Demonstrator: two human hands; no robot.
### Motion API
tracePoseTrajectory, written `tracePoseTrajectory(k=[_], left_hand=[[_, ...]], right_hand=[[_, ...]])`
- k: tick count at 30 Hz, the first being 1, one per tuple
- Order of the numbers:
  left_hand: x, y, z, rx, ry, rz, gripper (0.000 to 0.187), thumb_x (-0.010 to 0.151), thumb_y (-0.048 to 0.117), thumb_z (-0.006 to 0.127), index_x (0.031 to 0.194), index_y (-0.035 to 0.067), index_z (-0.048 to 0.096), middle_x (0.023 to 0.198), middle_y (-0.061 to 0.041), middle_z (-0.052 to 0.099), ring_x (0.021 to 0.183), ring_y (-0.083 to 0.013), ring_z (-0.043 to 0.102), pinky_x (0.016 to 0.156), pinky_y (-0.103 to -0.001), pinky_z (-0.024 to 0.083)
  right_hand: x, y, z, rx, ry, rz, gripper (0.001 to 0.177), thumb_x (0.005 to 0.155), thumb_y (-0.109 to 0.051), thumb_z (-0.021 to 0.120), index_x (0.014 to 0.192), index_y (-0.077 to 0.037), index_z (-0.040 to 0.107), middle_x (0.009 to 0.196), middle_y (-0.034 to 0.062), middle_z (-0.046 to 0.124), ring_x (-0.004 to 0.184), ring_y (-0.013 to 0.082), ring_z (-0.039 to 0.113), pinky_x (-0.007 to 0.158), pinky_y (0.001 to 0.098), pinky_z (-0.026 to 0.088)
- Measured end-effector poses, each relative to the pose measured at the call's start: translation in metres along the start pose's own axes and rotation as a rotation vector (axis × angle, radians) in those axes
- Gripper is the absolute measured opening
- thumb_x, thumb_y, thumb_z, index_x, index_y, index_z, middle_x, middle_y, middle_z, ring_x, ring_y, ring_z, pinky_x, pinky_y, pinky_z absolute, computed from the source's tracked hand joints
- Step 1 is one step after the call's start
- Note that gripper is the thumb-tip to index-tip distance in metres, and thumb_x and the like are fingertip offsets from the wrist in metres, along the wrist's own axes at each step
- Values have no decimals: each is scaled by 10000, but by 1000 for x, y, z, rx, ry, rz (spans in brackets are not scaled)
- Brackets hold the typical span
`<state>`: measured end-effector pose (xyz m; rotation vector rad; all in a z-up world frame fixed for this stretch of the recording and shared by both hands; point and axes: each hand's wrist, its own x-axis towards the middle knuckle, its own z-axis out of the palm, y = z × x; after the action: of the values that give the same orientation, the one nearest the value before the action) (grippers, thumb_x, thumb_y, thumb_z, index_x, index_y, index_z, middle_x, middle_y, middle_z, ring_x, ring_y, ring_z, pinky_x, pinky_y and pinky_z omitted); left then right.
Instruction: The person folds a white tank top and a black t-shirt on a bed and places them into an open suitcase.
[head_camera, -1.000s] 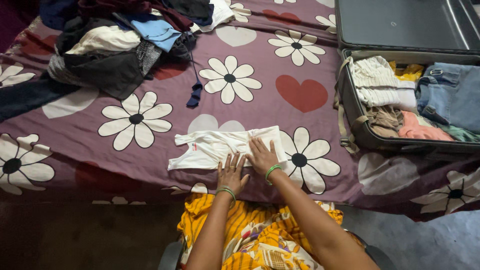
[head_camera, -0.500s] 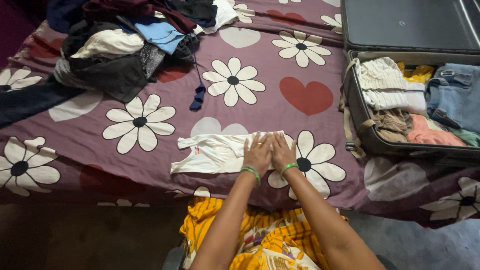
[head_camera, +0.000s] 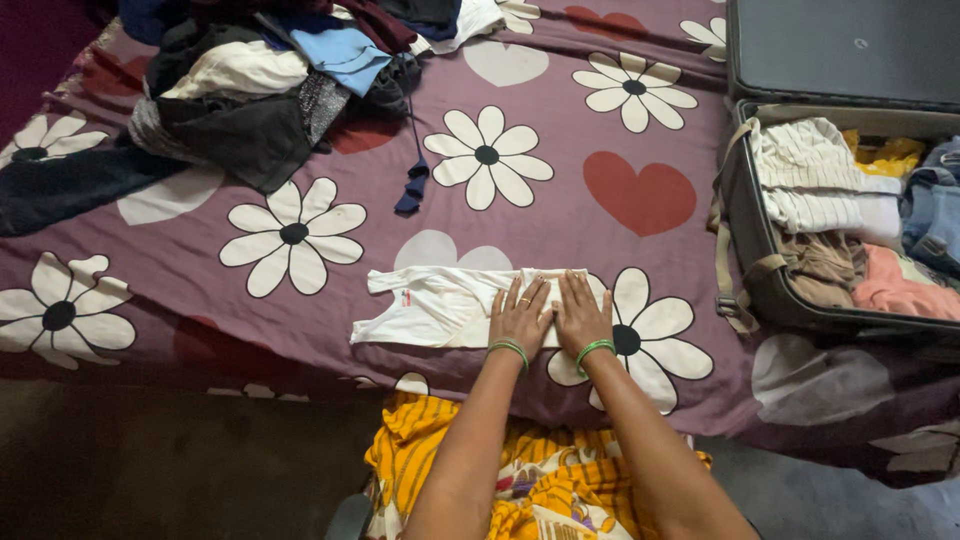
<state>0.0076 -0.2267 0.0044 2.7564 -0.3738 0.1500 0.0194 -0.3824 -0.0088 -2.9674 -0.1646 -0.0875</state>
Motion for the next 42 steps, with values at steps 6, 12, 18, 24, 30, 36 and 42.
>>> tracePoseTrajectory(k=[6, 12, 18, 24, 30, 36, 42], left_hand=[[0, 2, 1, -31, 62, -36, 652, 975, 496, 490, 1563, 235, 387, 1677, -20, 291, 1522, -269, 238, 1225, -524, 140], [-1, 4, 4, 27, 87, -89, 716, 971, 530, 509, 1566, 157, 374, 1658, -29, 309, 1540, -256, 239, 1246, -525, 116], [1, 5, 3, 9, 96, -90, 732, 956, 521, 500, 1579, 166, 357, 1666, -14, 293, 1539, -247, 224, 1240, -513, 114], [3, 4, -3, -7, -22, -106, 742, 968, 535, 475, 1589, 164, 311, 1670, -18, 248, 1542, -248, 193, 1238, -506, 94], [-22, -4, -4, -59, -31, -47, 686, 995, 507, 485, 1587, 191, 338, 1671, -28, 288, 1552, -281, 191, 1254, -485, 103], [-65, -24, 3, -13, 95, -36, 688, 978, 513, 528, 1572, 205, 365, 1656, -19, 309, 1543, -269, 213, 1233, -554, 131], [-106, -46, 7, 50, 136, -77, 692, 955, 485, 547, 1563, 205, 370, 1663, -20, 288, 1543, -281, 201, 1215, -577, 140]], right_hand=[[17, 7, -24, -24, -175, 43, 663, 1042, -513, 259, 1625, -212, 166, 1709, -31, 121, 1565, 189, 94, 1238, 559, 47], [14, 5, -23, -9, -150, 60, 674, 1040, -503, 259, 1635, -206, 151, 1715, -33, 120, 1571, 188, 89, 1250, 549, 29], [16, 7, -19, 14, -107, 62, 681, 1035, -510, 270, 1635, -204, 163, 1711, -26, 136, 1571, 191, 102, 1248, 557, 22], [10, 11, -13, 35, -78, 48, 684, 1038, -520, 275, 1626, -185, 182, 1704, -1, 149, 1565, 209, 113, 1243, 542, 38], [-24, 32, 24, 157, 339, -75, 541, 1031, -342, 464, 1500, -72, 455, 1584, 133, 437, 1460, 274, 413, 1184, 496, 308], [-20, 50, 32, 376, 420, 78, 465, 963, -298, 607, 1342, -29, 630, 1323, 185, 662, 1266, 338, 581, 1101, 434, 454], [16, 53, 7, 406, 144, 327, 414, 906, -399, 728, 1126, -51, 763, 1057, 209, 745, 1019, 382, 699, 926, 454, 537]])
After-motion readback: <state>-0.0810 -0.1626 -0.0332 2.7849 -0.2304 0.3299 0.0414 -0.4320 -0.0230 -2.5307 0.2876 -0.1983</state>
